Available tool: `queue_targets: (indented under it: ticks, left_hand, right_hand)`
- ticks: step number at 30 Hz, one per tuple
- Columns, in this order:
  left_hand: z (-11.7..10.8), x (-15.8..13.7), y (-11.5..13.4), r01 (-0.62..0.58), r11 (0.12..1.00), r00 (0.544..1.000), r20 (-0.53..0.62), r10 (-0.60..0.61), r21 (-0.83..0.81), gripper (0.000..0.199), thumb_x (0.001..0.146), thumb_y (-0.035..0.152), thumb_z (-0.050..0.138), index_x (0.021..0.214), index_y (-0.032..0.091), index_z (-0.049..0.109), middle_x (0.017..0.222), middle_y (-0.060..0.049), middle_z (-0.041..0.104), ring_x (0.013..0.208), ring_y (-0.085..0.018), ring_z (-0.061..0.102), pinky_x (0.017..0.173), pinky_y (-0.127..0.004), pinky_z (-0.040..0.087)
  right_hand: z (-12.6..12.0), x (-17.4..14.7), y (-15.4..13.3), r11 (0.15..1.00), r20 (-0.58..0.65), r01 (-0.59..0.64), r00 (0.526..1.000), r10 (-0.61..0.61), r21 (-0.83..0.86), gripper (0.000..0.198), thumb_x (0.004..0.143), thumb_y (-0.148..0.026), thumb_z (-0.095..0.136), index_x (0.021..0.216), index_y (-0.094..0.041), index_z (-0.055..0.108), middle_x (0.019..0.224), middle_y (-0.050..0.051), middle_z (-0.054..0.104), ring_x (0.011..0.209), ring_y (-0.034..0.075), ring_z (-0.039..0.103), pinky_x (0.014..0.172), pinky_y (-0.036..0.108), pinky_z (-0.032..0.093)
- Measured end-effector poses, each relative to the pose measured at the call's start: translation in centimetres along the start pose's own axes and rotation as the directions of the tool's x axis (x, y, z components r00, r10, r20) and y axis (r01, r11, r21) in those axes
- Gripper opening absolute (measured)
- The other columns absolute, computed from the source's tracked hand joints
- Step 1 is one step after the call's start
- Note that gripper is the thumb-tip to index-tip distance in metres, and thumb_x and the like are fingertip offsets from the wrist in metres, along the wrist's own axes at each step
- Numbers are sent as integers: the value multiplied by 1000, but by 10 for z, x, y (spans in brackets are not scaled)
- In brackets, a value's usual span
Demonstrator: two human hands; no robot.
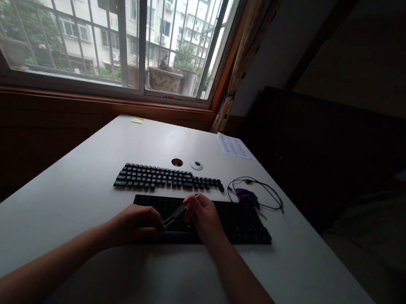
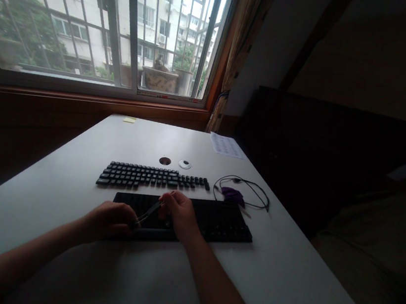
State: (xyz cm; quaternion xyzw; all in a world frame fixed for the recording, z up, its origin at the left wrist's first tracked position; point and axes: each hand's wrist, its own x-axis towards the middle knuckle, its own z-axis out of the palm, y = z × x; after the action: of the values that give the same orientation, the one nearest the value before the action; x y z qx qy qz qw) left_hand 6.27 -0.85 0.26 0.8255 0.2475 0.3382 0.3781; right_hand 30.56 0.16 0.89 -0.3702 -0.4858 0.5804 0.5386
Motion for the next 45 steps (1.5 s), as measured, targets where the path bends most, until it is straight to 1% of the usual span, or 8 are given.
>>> queue_targets:
  ticks: [4,8,10,14,21,30,35,45]
  left_hand:
    - [5,-4,-10,148,957,987,-20,-157,-251,21,82,26,74,94,15,60,81,-5,75,67,-17,72,59,-25,58]
    - [7,-4,-19,102,906,990,-42,-131,-411,21,86,26,70,99,16,57,89,-8,76,74,-18,74,65,-30,61]
    - [5,-1,-17,15,942,994,-100,-51,-335,20,87,24,70,101,15,59,97,-10,74,81,-18,73,70,-31,61]
    - [0,5,-2,-208,975,947,-232,221,78,14,84,17,72,95,16,62,99,-9,70,87,-17,69,75,-31,59]
    - [0,5,10,-253,906,863,-343,370,340,16,85,15,68,97,18,57,97,-8,71,82,-15,69,69,-27,58]
    - [-4,4,7,-293,887,840,-346,417,358,27,88,11,64,113,18,56,102,-9,69,90,-17,68,75,-31,59]
    - [-6,7,11,-302,874,872,-261,414,381,20,90,11,61,108,19,65,100,-8,67,89,-16,67,73,-29,58]
    - [-11,7,8,-228,946,916,-279,288,229,13,88,15,66,100,19,69,99,-8,69,88,-17,68,76,-29,58]
  right_hand:
    - [1,0,0,999,7,-27,1000,27,47,43,73,-59,74,77,-17,68,57,-2,60,45,10,55,45,21,44]
    - [2,0,0,994,22,-26,999,24,107,42,74,-58,75,78,-16,69,57,-2,61,46,10,55,46,21,45]
    - [2,0,0,992,20,-20,1000,18,123,40,75,-56,75,78,-16,69,58,-1,62,47,9,56,47,20,46]
    - [2,0,1,992,0,-31,1000,31,123,41,75,-57,75,78,-17,69,57,-1,62,46,9,55,47,21,46]
    - [2,1,3,984,-17,-74,997,78,162,42,73,-56,76,79,-16,70,58,-1,63,46,8,54,47,20,45]
    - [5,-2,-2,976,-54,-51,996,64,213,39,73,-53,78,82,-16,71,61,0,64,51,8,56,49,18,46]
    - [4,-1,-2,985,-72,-8,997,21,175,36,76,-51,77,83,-16,72,61,0,64,50,8,55,49,19,47]
    - [3,0,0,994,-93,22,996,-12,107,36,77,-51,76,81,-16,71,60,-1,63,50,8,54,50,19,44]
